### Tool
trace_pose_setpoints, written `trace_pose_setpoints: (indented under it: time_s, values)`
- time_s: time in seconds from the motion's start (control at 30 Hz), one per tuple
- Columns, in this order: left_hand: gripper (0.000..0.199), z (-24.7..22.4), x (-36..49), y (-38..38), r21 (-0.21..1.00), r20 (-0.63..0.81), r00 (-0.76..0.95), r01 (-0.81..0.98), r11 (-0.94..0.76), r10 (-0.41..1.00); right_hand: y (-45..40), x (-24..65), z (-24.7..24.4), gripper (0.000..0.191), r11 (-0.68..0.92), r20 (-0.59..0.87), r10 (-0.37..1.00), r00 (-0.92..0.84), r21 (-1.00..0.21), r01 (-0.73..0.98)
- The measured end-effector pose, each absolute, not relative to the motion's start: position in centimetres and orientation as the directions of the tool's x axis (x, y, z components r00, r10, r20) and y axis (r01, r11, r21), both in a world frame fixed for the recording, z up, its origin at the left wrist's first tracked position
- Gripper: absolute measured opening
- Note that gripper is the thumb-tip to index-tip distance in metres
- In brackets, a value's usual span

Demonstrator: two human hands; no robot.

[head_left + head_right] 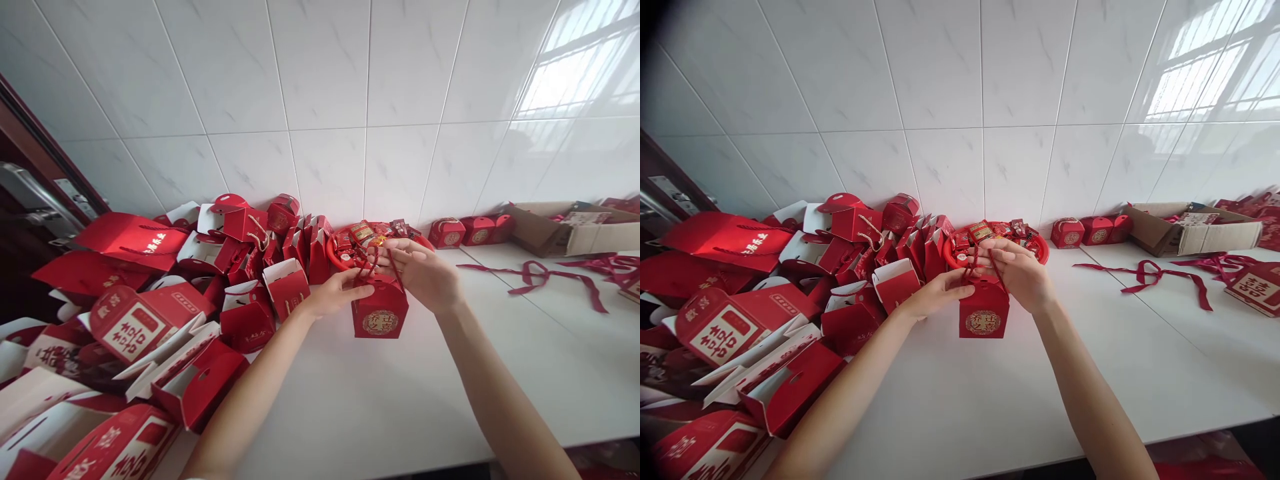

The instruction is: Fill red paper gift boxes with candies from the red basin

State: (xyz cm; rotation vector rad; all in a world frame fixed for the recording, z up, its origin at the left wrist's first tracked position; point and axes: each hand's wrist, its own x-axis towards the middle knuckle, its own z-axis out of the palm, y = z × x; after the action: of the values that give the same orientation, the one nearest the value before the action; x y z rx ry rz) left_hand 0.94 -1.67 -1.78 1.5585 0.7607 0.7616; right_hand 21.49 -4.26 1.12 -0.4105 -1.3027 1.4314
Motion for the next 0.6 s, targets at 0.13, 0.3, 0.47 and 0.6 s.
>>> trace_pose_setpoints:
  time_s: [0.13,0.3,0.47,0.6]
  values:
    - [0.045,-1.7,1.0,-1.7,0.994,0.104,0.508,-0.017,-0.111,0.855,-3.9,21.4,2.9,0.03,0.24,0.409,0.816,-0.408,-0.882,-0.405]
    - [0.048,-1.4,1.0,-1.7,0.996,0.08,0.454,-0.012,-0.083,0.887,-3.2,20.8,3.9,0.033,0.236,0.385,0.831,-0.401,-0.898,-0.372]
    - [0.045,-1.1,1.0,-1.8,0.994,0.086,0.456,0.02,-0.107,0.886,-2.7,20.2,3.9,0.042,0.234,0.396,0.821,-0.412,-0.89,-0.39]
    - [0.04,-1.4,0.9,-1.6,0.999,0.041,0.411,0.01,-0.049,0.911,-2.4,20.3,3.7,0.045,0.221,0.402,0.8,-0.446,-0.888,-0.403]
